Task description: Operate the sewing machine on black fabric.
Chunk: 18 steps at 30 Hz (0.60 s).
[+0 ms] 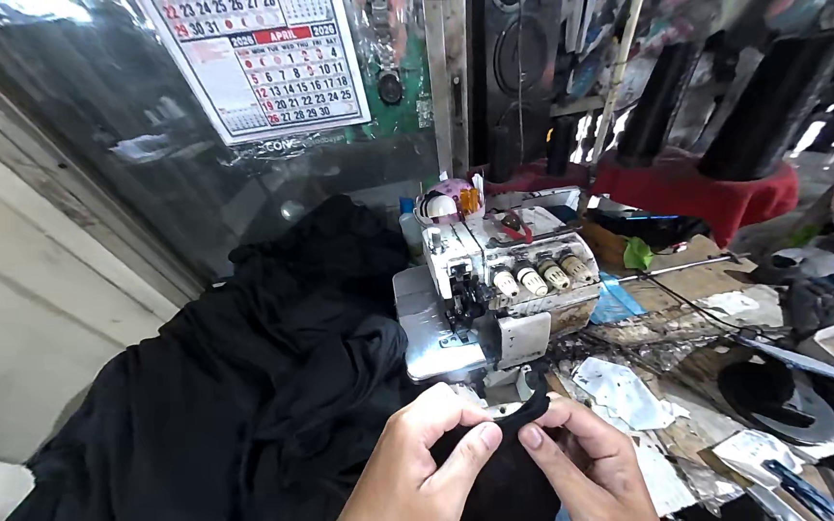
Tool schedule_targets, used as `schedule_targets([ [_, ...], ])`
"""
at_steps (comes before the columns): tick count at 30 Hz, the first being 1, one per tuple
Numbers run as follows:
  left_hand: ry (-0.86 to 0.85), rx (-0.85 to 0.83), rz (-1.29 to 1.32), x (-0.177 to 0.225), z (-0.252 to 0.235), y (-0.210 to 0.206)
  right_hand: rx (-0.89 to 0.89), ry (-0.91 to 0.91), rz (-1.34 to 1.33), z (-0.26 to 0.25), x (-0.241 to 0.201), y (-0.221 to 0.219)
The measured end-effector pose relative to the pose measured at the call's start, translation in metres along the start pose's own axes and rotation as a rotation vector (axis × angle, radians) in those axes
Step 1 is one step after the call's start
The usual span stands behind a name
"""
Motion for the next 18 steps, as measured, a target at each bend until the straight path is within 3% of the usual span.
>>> schedule_targets([
  [7,0.089,0.026,-0.151,-0.011,-0.002,-0.005,0.034,-0.118,0.085,-0.001,0.014,0.001],
  [12,0.157,-0.194,-0.104,-0.028,-0.017,0.003,0.044,-0.248,0.153,-0.009,0.033,0.006],
  [15,0.132,-0.152,-0.263,-0.02,-0.044,0.016,0.112,-0.211,0.188,-0.03,0.034,0.004],
  [18,0.205,-0.132,-0.568,-0.041,-0.068,0.024,0.233,-0.183,0.311,-0.047,0.054,0.001],
])
Point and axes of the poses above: each hand's wrist, its own z-axis away from the middle knuckle, its own y-axis out of the back of the hand, x = y × z, the point moved 6 cm from there along -z, towards the middle knuckle, and after that the axes turned 1 degree about z, right-handed, at the moved point
